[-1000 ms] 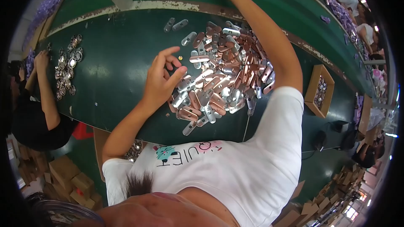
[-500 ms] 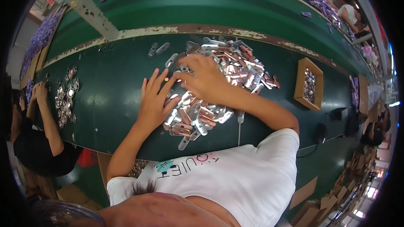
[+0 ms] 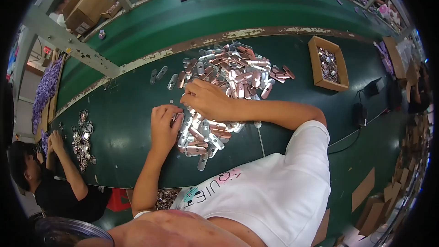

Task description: The person assembles small metal components into a purple plastic housing by hand.

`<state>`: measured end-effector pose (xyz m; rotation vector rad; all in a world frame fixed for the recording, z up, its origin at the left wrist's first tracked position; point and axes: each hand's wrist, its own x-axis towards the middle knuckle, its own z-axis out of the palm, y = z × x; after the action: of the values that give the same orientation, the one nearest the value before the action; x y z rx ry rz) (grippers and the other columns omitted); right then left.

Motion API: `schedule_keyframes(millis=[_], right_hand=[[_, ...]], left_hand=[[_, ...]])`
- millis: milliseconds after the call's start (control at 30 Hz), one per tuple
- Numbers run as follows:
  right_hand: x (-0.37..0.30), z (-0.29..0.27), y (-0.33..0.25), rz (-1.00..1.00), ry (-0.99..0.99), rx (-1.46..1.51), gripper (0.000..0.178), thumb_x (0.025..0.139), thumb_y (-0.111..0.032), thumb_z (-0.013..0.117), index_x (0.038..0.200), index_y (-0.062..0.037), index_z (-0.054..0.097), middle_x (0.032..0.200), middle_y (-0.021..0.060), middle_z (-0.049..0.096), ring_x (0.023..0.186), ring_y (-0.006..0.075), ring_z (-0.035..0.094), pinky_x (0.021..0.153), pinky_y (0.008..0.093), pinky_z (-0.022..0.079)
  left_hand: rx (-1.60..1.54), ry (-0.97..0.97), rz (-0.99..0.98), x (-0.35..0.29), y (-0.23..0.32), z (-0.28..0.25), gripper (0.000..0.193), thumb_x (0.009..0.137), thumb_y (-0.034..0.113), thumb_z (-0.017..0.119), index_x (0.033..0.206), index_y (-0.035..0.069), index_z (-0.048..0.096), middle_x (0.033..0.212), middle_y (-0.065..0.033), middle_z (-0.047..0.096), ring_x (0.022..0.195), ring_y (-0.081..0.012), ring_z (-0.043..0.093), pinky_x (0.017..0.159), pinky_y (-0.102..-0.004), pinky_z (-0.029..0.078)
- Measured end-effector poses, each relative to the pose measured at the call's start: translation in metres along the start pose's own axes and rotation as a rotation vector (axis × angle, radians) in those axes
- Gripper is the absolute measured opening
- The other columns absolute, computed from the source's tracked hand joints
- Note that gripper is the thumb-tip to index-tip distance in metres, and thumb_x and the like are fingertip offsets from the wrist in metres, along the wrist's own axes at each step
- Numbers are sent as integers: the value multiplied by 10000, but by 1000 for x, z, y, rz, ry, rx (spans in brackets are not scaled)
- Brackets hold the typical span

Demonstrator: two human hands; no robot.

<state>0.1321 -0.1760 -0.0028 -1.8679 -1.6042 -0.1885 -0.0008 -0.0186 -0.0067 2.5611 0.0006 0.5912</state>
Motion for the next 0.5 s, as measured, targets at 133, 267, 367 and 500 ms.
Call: schedule_keyframes(millis=[133, 267, 367, 500], right_hand=[[-1, 0, -3, -32, -20, -44, 292, 654, 4, 638, 943, -38, 631, 880, 73, 491, 853, 256, 508, 689, 359, 444], [-1, 3, -6, -19, -6, -137, 256, 675, -60, 638, 931, -51, 634, 880, 66, 491, 868, 246, 511, 712, 355, 430], [-3, 9, -3, -42, 9, -212, 257, 677, -103, 650, 930, -61, 635, 903, 61, 504, 879, 233, 510, 731, 348, 425], [-5, 5, -4, -51, 19, -227, 277, 671, -114, 662, 942, -66, 638, 926, 56, 516, 885, 229, 509, 751, 346, 424]], left_hand=[[-160, -13, -81, 3, 6, -4, 122, 776, 62, 673, 888, 50, 627, 842, -58, 621, 818, -260, 566, 781, -375, 429], [-270, 61, -136, 2, 6, -5, 91, 827, 48, 646, 908, 29, 610, 805, -77, 628, 710, -213, 596, 639, -320, 478], [-349, 99, -212, 1, 6, -6, 76, 859, 52, 627, 921, 16, 600, 797, -90, 633, 662, -175, 615, 563, -276, 489], [-409, 106, -252, 4, 13, -9, 78, 877, 57, 615, 938, 10, 603, 799, -94, 638, 635, -152, 628, 544, -256, 492]])
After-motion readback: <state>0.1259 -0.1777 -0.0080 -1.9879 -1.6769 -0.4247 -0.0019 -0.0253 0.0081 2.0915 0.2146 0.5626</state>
